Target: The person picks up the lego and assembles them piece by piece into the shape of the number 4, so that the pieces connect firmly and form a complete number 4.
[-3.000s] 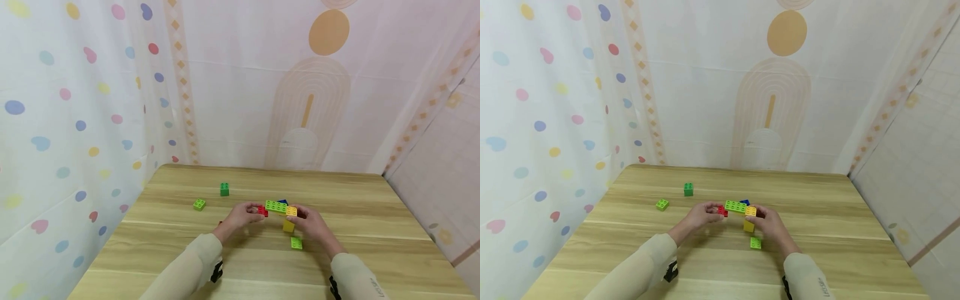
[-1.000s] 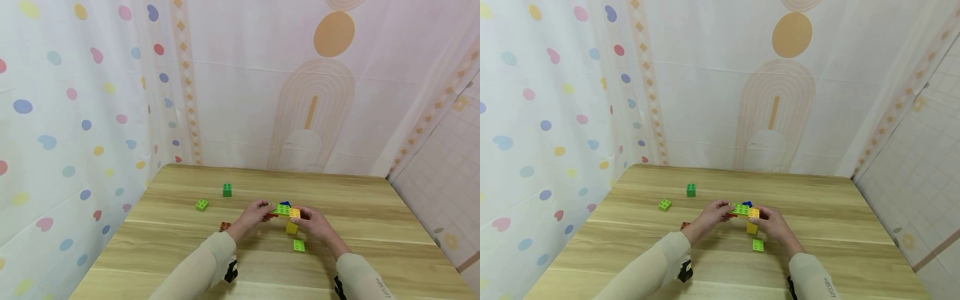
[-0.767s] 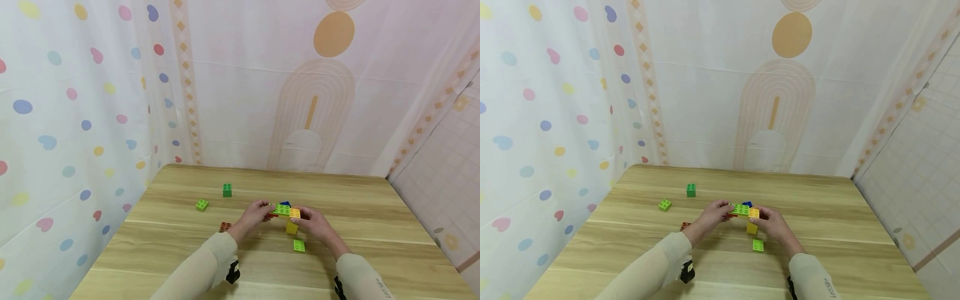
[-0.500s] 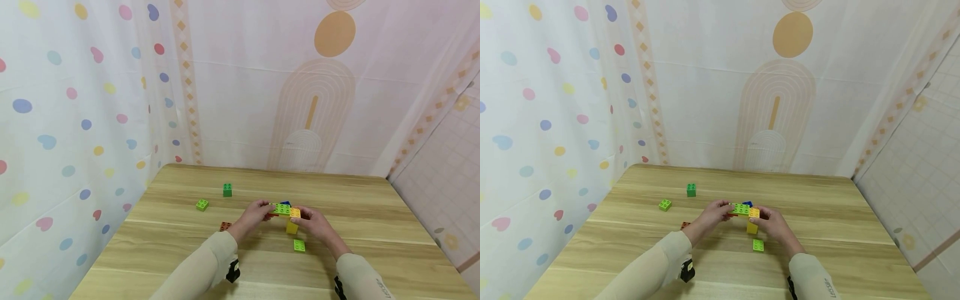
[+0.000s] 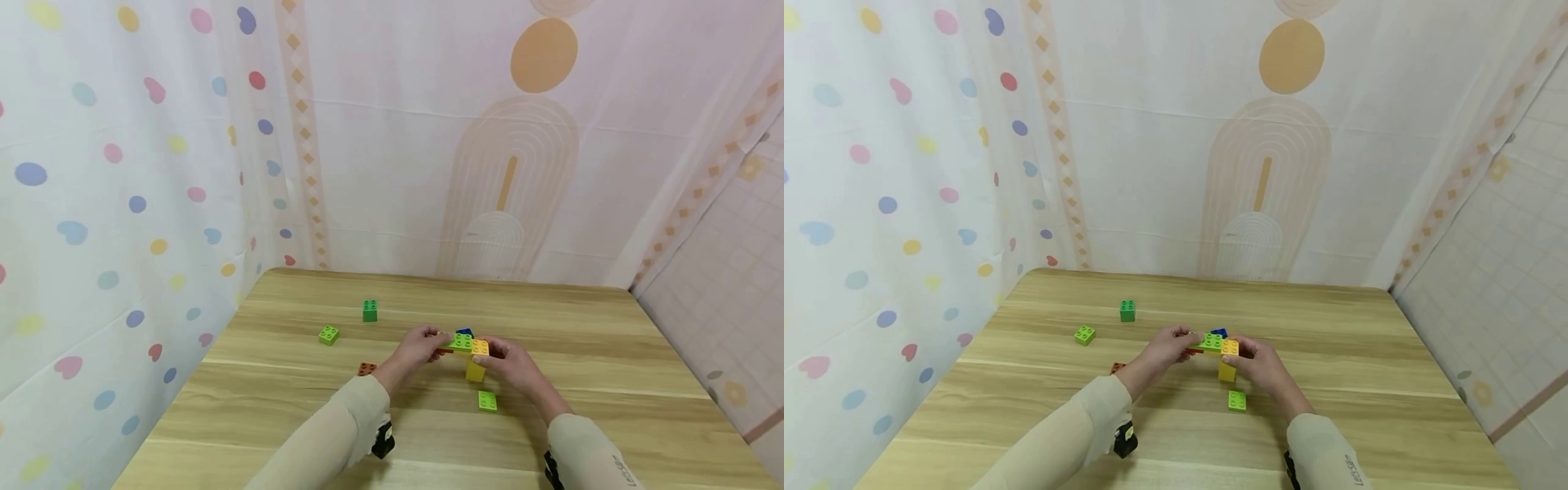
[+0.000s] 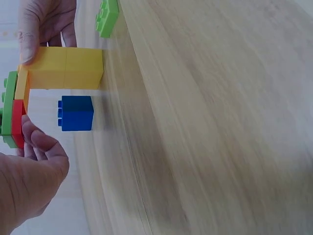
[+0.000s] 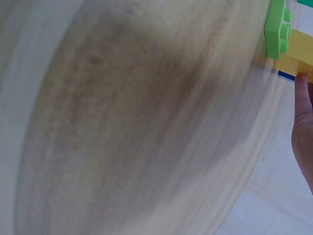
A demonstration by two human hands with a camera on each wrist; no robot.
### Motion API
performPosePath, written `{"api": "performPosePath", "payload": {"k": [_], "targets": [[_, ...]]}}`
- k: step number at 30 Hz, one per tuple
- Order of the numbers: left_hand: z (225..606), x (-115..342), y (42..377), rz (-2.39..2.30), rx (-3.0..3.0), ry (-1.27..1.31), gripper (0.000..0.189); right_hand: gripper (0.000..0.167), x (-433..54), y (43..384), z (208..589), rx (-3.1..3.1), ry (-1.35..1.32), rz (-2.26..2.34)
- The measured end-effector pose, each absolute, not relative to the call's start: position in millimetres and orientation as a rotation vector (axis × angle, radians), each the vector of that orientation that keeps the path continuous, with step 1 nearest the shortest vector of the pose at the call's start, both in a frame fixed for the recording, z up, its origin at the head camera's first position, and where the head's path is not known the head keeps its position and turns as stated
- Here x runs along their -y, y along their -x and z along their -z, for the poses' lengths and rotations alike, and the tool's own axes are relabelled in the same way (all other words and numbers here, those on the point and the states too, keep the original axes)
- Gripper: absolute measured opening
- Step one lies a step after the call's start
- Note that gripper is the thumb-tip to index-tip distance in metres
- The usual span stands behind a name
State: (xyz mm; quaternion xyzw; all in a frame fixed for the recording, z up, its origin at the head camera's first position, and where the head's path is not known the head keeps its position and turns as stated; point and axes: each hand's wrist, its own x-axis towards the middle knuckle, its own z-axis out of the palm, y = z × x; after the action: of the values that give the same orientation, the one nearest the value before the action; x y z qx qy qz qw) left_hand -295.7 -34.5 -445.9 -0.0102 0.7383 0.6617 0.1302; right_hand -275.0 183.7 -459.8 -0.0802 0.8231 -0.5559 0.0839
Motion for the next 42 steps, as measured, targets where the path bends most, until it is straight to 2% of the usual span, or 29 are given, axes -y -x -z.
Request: {"api": "performPosePath", "payload": {"k": [16,27,33,42], "targets": [[439,34,297,-1.86,-2.158,0.087,0.028,0.04,-182,272,460,-2.477,0.222,1.668],[442,37,295,-1.801,-2.229,0.075,0.029,0.043,-179,274,465,-2.455,0.237,1.687],[443,44,295,-1.753,-2.262,-0.005,0.029,0.043,-178,274,469,-2.462,0.234,1.68],[447,55,297,-1.712,-2.268,-0.232,0.04,0.047,-176,276,468,-2.434,0.243,1.688]]}}
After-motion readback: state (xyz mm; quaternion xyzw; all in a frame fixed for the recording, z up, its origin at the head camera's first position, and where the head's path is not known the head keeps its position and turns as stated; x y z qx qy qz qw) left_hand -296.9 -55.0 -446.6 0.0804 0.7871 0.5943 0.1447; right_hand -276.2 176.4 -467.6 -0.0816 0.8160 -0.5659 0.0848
